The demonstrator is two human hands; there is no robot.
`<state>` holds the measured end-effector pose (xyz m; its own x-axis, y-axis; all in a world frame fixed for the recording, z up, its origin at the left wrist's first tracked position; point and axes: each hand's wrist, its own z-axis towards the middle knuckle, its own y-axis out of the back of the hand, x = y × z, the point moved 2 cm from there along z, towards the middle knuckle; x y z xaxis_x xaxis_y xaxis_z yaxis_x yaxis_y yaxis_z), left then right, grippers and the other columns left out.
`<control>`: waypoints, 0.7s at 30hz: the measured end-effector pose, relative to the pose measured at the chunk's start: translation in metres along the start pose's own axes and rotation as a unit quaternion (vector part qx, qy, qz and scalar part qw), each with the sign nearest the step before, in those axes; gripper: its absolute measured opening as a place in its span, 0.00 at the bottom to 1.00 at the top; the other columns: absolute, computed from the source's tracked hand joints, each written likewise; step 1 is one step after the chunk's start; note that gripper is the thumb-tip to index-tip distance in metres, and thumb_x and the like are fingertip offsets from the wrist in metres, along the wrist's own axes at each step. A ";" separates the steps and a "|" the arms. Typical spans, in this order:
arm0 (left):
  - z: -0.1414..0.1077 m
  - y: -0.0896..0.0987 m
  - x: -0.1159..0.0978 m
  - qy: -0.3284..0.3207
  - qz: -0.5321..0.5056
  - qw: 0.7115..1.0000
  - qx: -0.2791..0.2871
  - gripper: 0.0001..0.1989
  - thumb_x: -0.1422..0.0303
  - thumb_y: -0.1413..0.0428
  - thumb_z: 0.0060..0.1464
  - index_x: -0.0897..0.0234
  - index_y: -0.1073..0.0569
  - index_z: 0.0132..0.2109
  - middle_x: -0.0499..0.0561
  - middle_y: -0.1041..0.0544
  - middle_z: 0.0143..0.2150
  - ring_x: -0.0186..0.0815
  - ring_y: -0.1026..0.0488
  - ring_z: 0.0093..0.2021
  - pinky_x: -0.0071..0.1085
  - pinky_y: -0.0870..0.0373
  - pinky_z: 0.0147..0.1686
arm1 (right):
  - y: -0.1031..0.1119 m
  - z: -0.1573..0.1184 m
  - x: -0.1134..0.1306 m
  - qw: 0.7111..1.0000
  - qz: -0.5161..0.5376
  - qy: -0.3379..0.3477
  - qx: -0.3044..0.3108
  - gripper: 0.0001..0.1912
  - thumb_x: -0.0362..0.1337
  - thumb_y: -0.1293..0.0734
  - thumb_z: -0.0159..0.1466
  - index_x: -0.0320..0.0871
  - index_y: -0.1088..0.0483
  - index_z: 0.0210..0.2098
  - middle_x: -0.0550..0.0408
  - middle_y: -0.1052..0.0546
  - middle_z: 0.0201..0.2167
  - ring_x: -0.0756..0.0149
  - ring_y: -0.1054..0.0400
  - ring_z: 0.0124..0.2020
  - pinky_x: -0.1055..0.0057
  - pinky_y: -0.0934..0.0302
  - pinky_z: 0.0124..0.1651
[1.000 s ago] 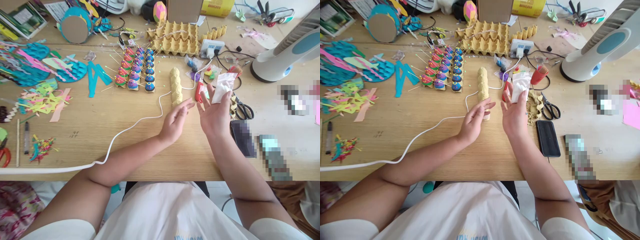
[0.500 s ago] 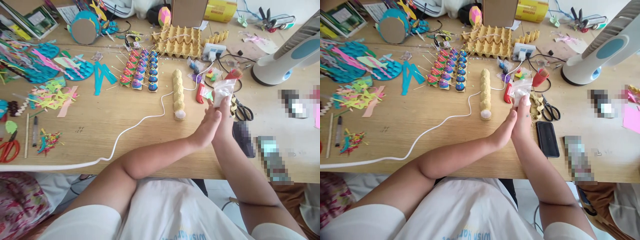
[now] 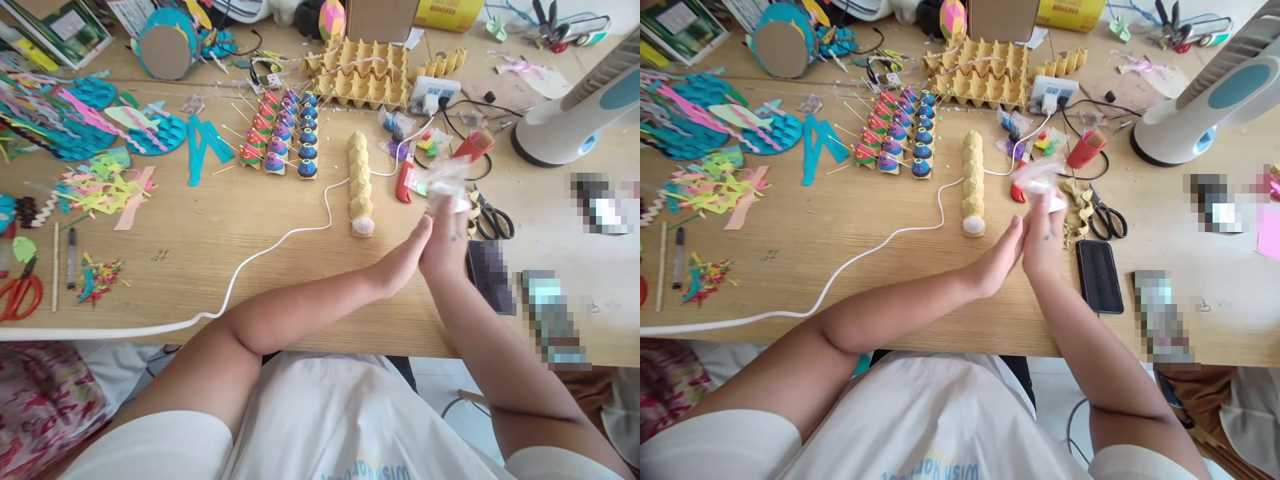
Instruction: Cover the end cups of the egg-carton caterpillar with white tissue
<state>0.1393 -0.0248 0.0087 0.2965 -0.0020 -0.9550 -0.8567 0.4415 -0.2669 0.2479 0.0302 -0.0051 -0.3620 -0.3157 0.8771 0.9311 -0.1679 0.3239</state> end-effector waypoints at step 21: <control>-0.031 0.105 -0.032 -0.257 0.509 0.785 -0.241 0.16 0.56 0.37 0.67 0.58 0.24 0.55 0.58 0.23 0.58 0.47 0.28 0.63 0.47 0.35 0.68 | -0.039 -0.018 0.025 0.919 0.332 -0.190 0.097 0.25 0.65 0.22 0.58 0.54 0.21 0.42 0.57 0.17 0.40 0.62 0.23 0.43 0.61 0.26 0.51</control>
<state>0.0269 -0.0065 0.0078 -0.6205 0.5487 -0.5603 -0.7838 -0.4117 0.4649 0.2016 0.0118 -0.0028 0.2961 0.0669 0.9528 0.9449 0.1255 -0.3025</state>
